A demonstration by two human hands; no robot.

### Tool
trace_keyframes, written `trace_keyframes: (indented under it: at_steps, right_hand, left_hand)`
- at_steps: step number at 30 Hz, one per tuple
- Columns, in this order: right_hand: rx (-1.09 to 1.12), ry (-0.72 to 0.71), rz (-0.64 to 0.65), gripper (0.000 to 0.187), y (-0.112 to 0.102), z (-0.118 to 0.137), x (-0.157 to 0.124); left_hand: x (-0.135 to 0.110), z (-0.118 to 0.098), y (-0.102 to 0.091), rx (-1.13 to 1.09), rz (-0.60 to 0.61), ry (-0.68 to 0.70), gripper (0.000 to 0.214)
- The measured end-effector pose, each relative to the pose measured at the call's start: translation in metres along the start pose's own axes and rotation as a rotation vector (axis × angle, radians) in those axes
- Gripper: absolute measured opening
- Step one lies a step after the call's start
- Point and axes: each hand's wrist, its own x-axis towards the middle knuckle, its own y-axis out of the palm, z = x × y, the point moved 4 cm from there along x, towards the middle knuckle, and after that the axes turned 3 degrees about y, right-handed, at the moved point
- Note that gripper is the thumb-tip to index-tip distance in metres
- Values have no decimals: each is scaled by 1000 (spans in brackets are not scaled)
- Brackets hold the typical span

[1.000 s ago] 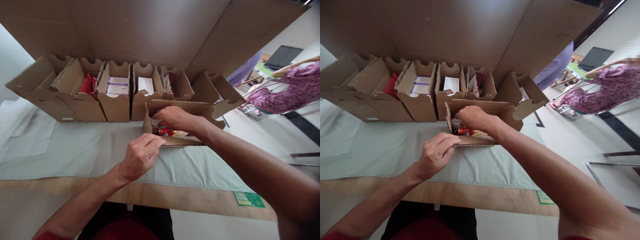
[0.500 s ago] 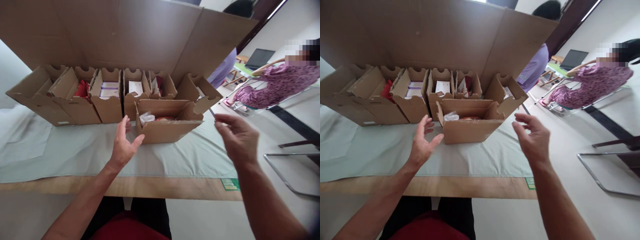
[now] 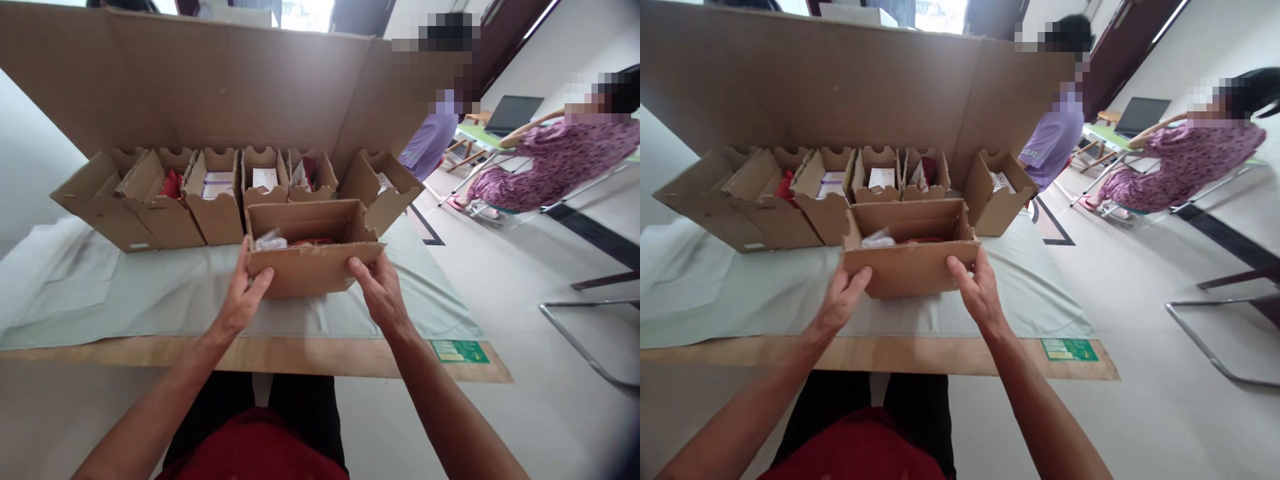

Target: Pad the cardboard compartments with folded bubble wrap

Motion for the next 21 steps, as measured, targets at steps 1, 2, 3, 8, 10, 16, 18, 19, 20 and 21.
trace_keyframes:
  at_steps: [1,2,3,8,10,16,18,19,20,21]
  right_hand:
    - [3,-14,23,55,5,12,-4]
    - [11,-35,49,55,10,25,-6]
    - [22,-63,71,54,16,37,-6]
    - [-2,-153,-7,45,16,63,-10]
    - [-21,-129,-69,44,7,56,-25]
    - [18,-74,68,46,33,52,-47]
    - [32,-110,74,47,40,60,-42]
    - [28,-121,51,46,38,63,-40]
    - [19,-125,21,45,33,64,-39]
    - [3,-122,-9,44,27,65,-40]
  left_hand:
    - [-1,-9,-14,-5,-33,-21,63]
    - [1,-19,-27,-7,-66,-25,62]
    - [6,-29,-38,-6,-94,-12,60]
    - [20,-59,-43,-35,-119,82,60]
    - [6,-58,-36,-61,-62,39,63]
    - [-21,-54,-72,20,-77,-1,58]
    - [-13,-60,-80,33,-116,55,53]
    - [-9,-63,-79,24,-123,73,53]
    - [-7,-65,-75,9,-118,81,54]
    - [-7,-66,-68,-7,-99,76,56]
